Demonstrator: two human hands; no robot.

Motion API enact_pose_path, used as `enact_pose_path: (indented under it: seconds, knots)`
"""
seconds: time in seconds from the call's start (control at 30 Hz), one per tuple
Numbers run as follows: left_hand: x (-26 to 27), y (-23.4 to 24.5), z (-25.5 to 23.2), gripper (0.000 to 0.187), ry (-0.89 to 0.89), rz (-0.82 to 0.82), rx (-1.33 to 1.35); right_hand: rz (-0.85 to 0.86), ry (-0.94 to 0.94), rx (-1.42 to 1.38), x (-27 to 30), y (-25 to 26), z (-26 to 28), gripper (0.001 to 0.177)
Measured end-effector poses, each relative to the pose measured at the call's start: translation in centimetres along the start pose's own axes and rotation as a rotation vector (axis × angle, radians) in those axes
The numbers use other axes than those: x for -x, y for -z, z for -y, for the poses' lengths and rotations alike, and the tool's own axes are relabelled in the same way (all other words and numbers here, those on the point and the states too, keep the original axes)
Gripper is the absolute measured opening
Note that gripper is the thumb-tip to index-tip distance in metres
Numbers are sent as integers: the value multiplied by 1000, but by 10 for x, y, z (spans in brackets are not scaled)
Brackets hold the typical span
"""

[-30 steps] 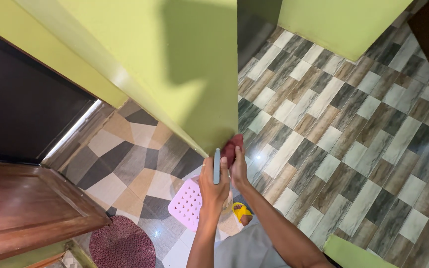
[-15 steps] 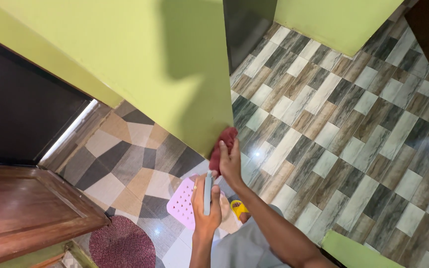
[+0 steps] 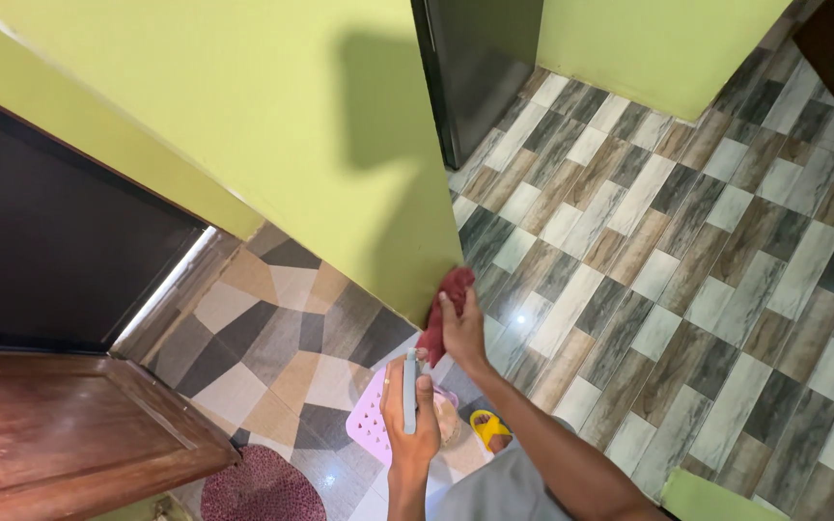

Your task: Cleaning and wiping the walls of a room using a spray bottle and a cloth.

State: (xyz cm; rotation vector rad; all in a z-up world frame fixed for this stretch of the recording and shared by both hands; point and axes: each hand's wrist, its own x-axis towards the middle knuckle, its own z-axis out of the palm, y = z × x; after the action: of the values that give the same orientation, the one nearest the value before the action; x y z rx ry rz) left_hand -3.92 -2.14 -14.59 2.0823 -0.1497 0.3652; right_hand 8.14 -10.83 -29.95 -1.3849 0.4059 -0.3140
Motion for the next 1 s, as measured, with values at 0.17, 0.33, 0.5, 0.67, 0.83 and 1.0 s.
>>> enact_pose_path:
  seconds: [0.17, 0.33, 0.5, 0.67, 0.83, 1.0]
  knots:
    - [-3, 6, -7, 34, 46, -14, -2, -4, -31, 11, -7, -4, 1, 33]
    - [-1, 7, -1, 36, -4, -46, -19, -30, 27, 97, -2, -4, -2, 40]
    - [-7, 10, -9, 38, -14, -47, -18, -22, 10, -4, -3, -7, 0, 42]
    - [-7, 11, -13, 41, 61, -36, -9, -40, -61, 55, -4, -6, -5, 33]
    - [-2, 11, -17, 41, 69, -32, -22, -17, 44, 27, -8, -5, -13, 36]
    - [5, 19, 2, 44, -1, -79, -34, -104, -192, 62, 14, -27, 22, 38]
